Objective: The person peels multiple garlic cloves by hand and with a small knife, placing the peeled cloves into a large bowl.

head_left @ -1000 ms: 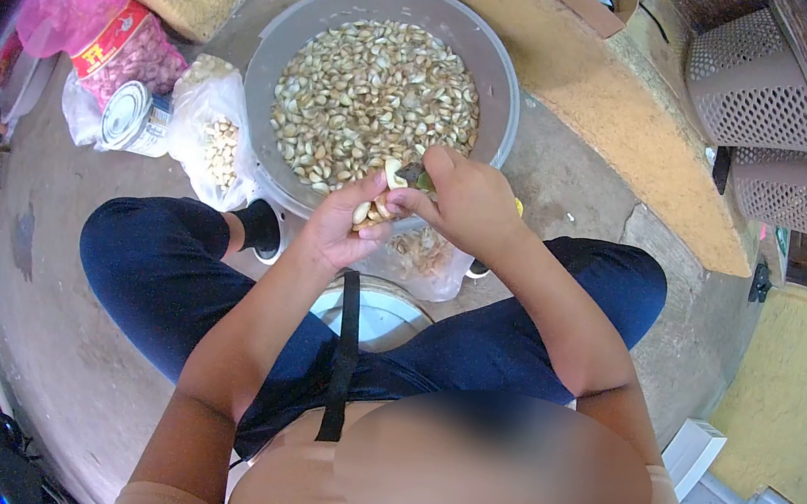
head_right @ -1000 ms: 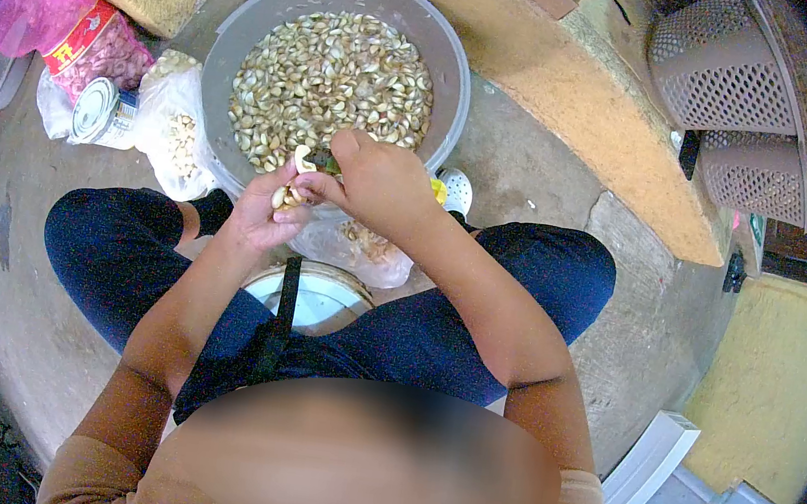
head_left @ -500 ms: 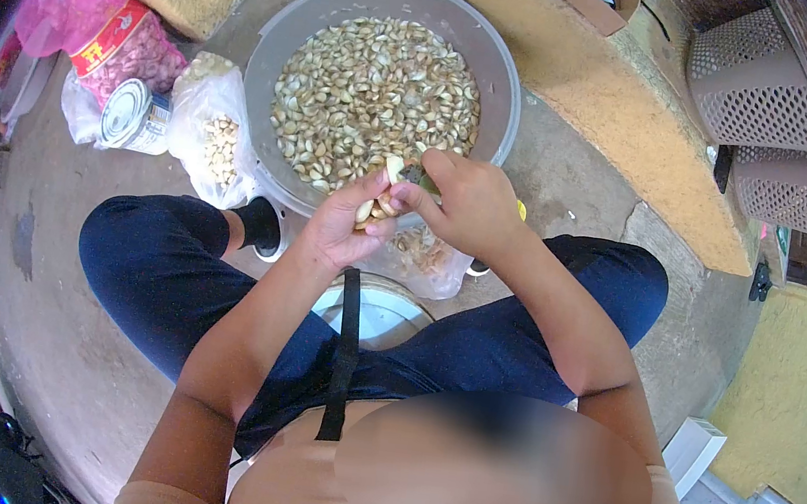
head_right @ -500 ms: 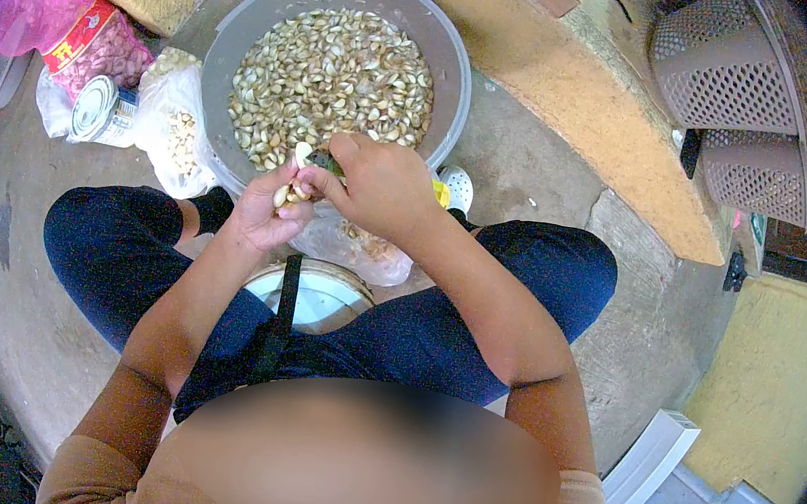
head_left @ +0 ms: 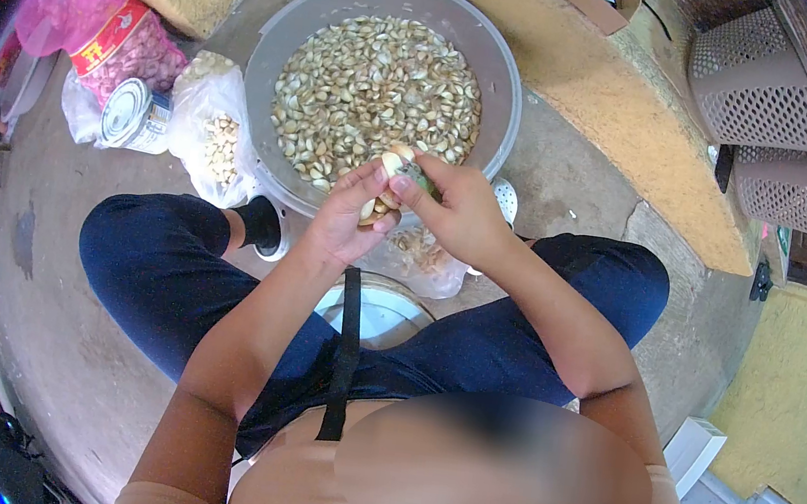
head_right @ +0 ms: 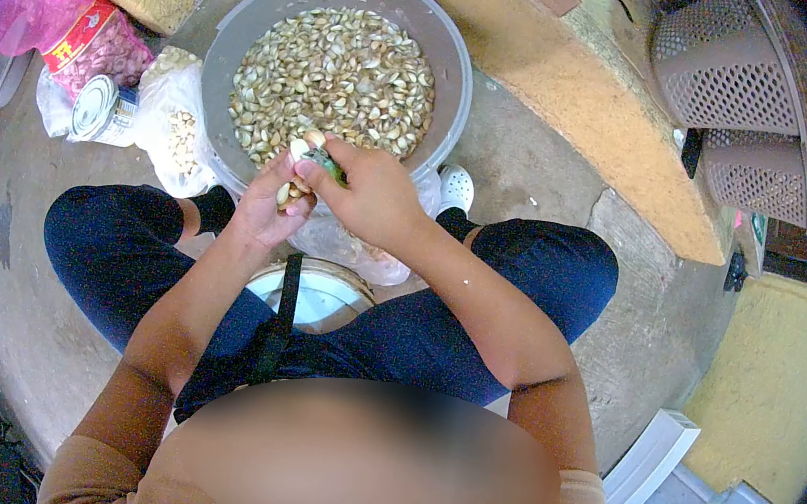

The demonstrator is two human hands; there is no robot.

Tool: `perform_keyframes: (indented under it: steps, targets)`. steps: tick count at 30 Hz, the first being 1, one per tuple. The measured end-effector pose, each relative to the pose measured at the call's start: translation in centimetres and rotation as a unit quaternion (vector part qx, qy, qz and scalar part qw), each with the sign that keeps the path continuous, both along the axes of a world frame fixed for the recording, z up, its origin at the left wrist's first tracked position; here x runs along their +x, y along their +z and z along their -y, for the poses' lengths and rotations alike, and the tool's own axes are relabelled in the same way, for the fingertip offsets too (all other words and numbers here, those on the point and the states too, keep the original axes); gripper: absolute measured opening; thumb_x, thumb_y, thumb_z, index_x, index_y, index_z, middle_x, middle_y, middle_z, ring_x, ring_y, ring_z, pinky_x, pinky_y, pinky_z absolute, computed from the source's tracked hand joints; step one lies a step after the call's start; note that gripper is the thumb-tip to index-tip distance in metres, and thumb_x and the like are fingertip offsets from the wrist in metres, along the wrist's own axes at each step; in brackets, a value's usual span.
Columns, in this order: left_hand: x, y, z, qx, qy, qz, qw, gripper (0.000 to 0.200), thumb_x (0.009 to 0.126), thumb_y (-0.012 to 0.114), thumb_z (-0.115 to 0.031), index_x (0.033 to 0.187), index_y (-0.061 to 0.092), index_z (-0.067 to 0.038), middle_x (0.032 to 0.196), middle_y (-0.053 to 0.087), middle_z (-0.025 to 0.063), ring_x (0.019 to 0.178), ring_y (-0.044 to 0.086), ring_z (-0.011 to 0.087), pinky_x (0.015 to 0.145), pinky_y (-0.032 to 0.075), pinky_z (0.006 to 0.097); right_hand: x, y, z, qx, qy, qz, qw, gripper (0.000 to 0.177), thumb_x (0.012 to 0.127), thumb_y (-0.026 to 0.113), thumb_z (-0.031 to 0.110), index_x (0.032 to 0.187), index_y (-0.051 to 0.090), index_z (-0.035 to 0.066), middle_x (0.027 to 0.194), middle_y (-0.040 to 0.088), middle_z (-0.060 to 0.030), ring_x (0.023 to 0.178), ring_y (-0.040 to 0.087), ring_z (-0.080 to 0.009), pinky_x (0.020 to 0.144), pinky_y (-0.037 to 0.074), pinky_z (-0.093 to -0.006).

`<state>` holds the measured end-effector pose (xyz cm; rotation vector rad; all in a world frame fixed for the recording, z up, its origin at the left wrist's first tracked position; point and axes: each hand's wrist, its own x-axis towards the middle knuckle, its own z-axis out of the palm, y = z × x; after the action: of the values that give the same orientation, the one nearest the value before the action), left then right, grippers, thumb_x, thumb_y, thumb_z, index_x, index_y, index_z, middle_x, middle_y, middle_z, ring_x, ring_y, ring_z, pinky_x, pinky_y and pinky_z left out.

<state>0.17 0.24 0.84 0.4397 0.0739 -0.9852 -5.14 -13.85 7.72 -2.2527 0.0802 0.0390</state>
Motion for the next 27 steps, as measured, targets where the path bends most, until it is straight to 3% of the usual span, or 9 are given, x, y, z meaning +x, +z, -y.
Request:
perform_keyframes:
  steps: [3, 8, 12, 17, 20, 24, 27]
  targets:
    - [0.0, 0.6, 0.1, 0.006, 0.005, 0.009, 1.000, 0.029, 0.079, 0.057, -0.018, 0.104, 0.052, -0.004, 0.079, 0.055, 0.0012, 0.063, 0.050, 0.0066, 0.041, 0.036, 0.0166, -0.1, -0.4, -0.2, 0.000, -0.008, 0.052, 0.999, 0.038, 0.081, 0.050, 0.035, 0.092, 0.054, -0.002, 0.065, 0.054, -0.0184, 0.059, 0.055, -0.0321, 0.051, 0.040, -0.0355]
    - [0.0, 0.8, 0.1, -0.009, 0.010, 0.019, 1.000, 0.028, 0.080, 0.056, -0.018, 0.104, 0.052, -0.004, 0.097, 0.055, 0.0048, 0.067, 0.049, 0.0068, 0.041, 0.036, 0.0164, -0.1, -1.0, -0.4, -0.064, -0.022, 0.175, 0.982, 0.033, 0.079, 0.054, 0.033, 0.085, 0.056, 0.001, 0.068, 0.055, -0.0138, 0.059, 0.055, -0.0293, 0.050, 0.041, -0.0353]
    - [0.1, 0.7, 0.2, 0.015, 0.037, 0.036, 0.999, 0.024, 0.080, 0.057, -0.018, 0.099, 0.054, -0.004, 0.113, 0.049, 0.0070, 0.070, 0.049, 0.0077, 0.043, 0.037, 0.0168, 0.0, -0.8, -0.4, -0.183, -0.022, 0.219, 0.958, 0.025, 0.074, 0.058, 0.031, 0.073, 0.054, 0.006, 0.063, 0.052, -0.0082, 0.055, 0.054, -0.0248, 0.047, 0.041, -0.0332]
    - [0.4, 0.5, 0.2, 0.066, 0.061, 0.067, 0.994, 0.022, 0.079, 0.057, -0.016, 0.097, 0.054, -0.004, 0.112, 0.050, 0.0052, 0.072, 0.049, 0.0083, 0.046, 0.038, 0.0184, 0.3, -0.8, 0.0, -0.254, -0.024, 0.274, 0.927, 0.020, 0.070, 0.063, 0.026, 0.069, 0.054, 0.008, 0.059, 0.048, -0.0049, 0.052, 0.052, -0.0211, 0.044, 0.040, -0.0308]
    - [0.6, 1.0, 0.1, 0.098, 0.057, 0.101, 0.989, 0.023, 0.079, 0.058, -0.015, 0.098, 0.054, -0.004, 0.110, 0.050, 0.0036, 0.073, 0.049, 0.0082, 0.046, 0.038, 0.0188, 0.3, -0.8, 0.0, -0.240, -0.028, 0.266, 0.933, 0.019, 0.071, 0.063, 0.024, 0.069, 0.054, 0.007, 0.060, 0.050, -0.0055, 0.052, 0.052, -0.0217, 0.044, 0.039, -0.0310]
    - [1.2, 0.8, 0.0, 0.191, 0.080, 0.184, 0.961, 0.026, 0.078, 0.058, -0.014, 0.102, 0.054, -0.004, 0.107, 0.051, 0.0025, 0.073, 0.049, 0.0072, 0.047, 0.038, 0.0189, -0.1, -0.8, 0.1, -0.091, -0.068, 0.147, 0.983, 0.027, 0.075, 0.058, 0.032, 0.069, 0.055, 0.006, 0.064, 0.055, -0.0111, 0.060, 0.055, -0.0274, 0.050, 0.043, -0.0355]
    - [2.0, 0.2, -0.3, 0.132, 0.089, 0.139, 0.977, 0.030, 0.078, 0.059, -0.017, 0.104, 0.052, -0.004, 0.104, 0.051, 0.0028, 0.073, 0.048, 0.0070, 0.045, 0.038, 0.0181, -0.1, -0.2, 0.5, -0.017, -0.065, 0.016, 0.998, 0.029, 0.075, 0.057, 0.033, 0.073, 0.057, 0.003, 0.067, 0.056, -0.0144, 0.062, 0.055, -0.0315, 0.054, 0.043, -0.0387]
